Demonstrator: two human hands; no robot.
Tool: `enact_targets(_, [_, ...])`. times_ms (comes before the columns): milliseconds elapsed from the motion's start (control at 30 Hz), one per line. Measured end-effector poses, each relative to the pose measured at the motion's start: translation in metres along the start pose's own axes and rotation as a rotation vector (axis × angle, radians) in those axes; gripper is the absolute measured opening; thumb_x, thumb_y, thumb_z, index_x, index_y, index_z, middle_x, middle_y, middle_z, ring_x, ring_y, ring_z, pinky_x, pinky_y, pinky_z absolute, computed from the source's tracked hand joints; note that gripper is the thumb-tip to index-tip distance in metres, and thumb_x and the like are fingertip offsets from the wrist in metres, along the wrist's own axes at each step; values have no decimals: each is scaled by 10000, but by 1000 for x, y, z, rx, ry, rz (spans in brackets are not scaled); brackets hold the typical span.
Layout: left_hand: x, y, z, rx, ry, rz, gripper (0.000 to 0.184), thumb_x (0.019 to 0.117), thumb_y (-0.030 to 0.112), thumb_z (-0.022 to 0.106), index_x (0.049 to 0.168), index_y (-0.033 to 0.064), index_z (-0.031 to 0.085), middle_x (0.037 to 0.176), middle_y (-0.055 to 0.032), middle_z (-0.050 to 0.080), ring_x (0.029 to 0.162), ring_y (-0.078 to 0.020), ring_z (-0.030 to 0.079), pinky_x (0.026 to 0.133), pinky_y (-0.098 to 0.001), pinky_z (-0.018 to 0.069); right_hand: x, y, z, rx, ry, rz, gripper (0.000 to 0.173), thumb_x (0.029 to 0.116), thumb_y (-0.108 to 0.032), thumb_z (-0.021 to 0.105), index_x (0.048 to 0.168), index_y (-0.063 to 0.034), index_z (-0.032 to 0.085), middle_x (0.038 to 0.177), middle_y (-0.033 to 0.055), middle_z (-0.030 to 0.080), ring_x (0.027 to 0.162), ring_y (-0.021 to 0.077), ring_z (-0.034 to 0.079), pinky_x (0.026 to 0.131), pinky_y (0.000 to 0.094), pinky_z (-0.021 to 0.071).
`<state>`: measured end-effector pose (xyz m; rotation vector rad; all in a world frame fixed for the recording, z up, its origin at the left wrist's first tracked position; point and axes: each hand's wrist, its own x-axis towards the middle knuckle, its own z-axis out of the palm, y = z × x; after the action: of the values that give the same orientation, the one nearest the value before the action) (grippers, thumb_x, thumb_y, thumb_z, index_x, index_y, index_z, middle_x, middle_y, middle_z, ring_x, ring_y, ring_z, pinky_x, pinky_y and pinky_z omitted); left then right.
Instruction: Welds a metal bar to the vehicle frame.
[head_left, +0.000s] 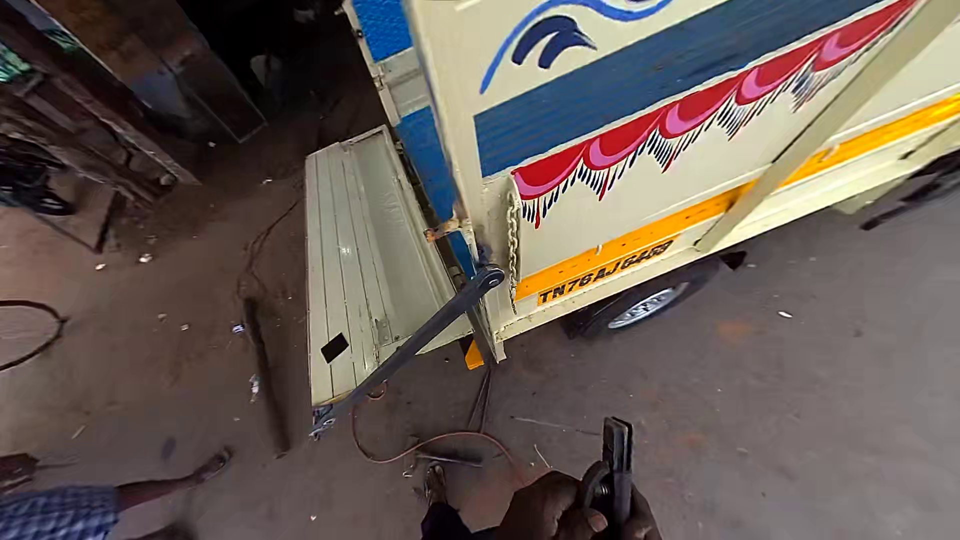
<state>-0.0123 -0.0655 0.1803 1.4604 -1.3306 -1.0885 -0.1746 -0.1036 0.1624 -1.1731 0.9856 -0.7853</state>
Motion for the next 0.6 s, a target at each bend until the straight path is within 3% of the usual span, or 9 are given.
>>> enact_targets(67, [-14,-1,-21,87,-56,70,528,1071,455,474,1162,-17,691,1187,-162,682,1090,-230,673,959,-414,564,-13,-2,25,-65,24,-34,964,1012,-658,389,1501,150,199,1186,101,614,927,42,634,809,262,575])
enact_targets(167, [-36,-7,-61,187,-157,211,482,1096,365,431,1258,-24,667,1310,-198,649,1260,-289,611,1085,-425,492,-31,-8,78,-139,170,-11,1130,897,-753,523,1490,154,201,1153,91,613,890,12,625,749,230,570])
enact_targets(267, [-56,-9,-106,227,-292,342,402,1091,271,450,1289,-13,654,1311,-187,646,1243,-280,612,1083,-401,488,-48,-18,127,-130,302,22,1217,775,-741,698,1515,92,208,1099,68,627,872,48,638,745,262,578])
enact_targets(333, [-66,-4,-139,313,-249,441,313,1056,259,518,1188,52,713,1199,-118,712,1133,-226,683,987,-398,562,-55,-27,156,-89,342,23,1073,810,-557,779,1514,46,238,1020,58,648,794,99,658,674,302,595])
enact_targets(367, [-72,-2,-154,389,-155,487,291,1022,302,580,1191,119,730,1169,-67,724,1107,-197,680,976,-398,559,-60,-32,169,-69,345,28,974,846,-454,777,1512,31,259,992,66,662,757,122,663,636,317,594])
enact_targets(433, [-80,2,-179,558,41,542,426,942,483,665,1289,239,690,1201,-38,687,1127,-220,627,977,-453,503,-66,-43,191,-46,345,44,845,887,-321,751,1511,22,296,962,80,665,725,147,660,613,334,589])
enact_targets(533, [-73,2,-207,706,150,563,650,919,686,573,1398,248,609,1379,-121,615,1260,-306,579,1046,-549,438,-71,-46,204,-71,302,-2,801,903,-323,703,1486,66,314,987,89,665,787,180,682,684,363,613])
enact_targets(600, [-65,-2,-217,724,97,544,610,961,646,543,1398,228,618,1400,-101,616,1290,-283,574,1100,-546,409,-74,-42,206,-69,236,-32,827,914,-357,671,1508,70,287,1056,102,662,845,198,683,720,384,613])
